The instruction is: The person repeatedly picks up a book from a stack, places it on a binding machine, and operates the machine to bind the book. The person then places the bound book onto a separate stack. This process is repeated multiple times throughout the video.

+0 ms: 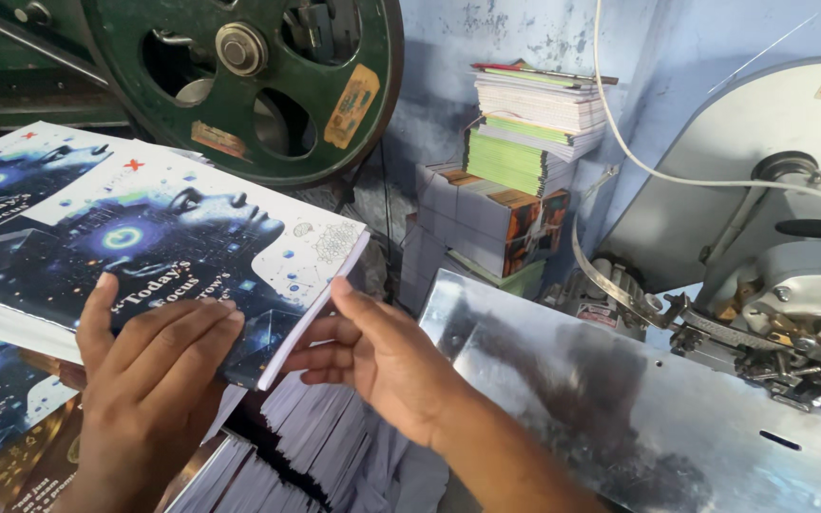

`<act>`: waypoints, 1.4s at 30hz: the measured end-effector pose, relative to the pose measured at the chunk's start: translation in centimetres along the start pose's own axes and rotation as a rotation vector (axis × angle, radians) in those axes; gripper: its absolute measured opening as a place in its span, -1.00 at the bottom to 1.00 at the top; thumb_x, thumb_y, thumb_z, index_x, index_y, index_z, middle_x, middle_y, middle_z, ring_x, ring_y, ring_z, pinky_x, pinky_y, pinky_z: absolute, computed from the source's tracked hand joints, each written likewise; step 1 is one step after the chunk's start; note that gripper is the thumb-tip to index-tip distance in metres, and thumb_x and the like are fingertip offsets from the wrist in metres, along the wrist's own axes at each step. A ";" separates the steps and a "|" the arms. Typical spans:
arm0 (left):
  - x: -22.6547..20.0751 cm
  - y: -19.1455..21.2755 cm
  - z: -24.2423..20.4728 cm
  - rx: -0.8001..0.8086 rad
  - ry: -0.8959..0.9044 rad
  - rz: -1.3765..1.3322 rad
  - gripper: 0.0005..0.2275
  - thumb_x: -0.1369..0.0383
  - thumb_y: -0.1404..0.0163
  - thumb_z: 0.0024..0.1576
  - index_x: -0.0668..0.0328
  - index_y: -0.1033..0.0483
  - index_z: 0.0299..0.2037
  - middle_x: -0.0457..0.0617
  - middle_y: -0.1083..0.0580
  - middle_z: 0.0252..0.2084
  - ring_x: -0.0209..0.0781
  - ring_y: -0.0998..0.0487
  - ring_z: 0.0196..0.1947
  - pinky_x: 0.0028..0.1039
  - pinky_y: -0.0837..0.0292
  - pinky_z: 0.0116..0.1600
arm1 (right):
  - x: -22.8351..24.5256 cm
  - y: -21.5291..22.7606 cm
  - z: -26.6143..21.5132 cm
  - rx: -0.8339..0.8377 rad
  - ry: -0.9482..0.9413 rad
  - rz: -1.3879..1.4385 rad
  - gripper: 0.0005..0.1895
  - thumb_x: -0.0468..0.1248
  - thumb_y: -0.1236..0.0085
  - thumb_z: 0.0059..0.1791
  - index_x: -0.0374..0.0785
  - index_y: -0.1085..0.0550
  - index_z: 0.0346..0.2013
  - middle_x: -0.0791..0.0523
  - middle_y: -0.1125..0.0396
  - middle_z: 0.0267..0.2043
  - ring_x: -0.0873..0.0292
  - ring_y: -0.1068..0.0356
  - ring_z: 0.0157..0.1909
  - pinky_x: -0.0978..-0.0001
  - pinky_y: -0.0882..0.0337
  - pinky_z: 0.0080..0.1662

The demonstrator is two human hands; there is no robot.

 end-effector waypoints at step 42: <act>-10.3 -11.0 -2.9 0.100 -0.211 -0.404 -0.70 0.44 -0.17 -0.05 0.18 -0.61 -0.07 0.03 -0.55 0.05 0.00 -0.54 0.11 -0.04 -0.35 0.24 | -0.7 18.9 -15.5 -0.637 0.062 -0.091 -0.48 -0.24 -0.27 -0.12 -0.33 -0.48 0.11 0.08 -0.50 -0.04 0.20 -0.51 -0.06 0.27 -0.47 0.00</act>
Point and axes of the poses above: each hand's wrist, its own z-axis towards the middle knuckle, its own y-axis out of the back of the hand, x = y × z, the point moved 6 cm from there along z, towards the middle knuckle
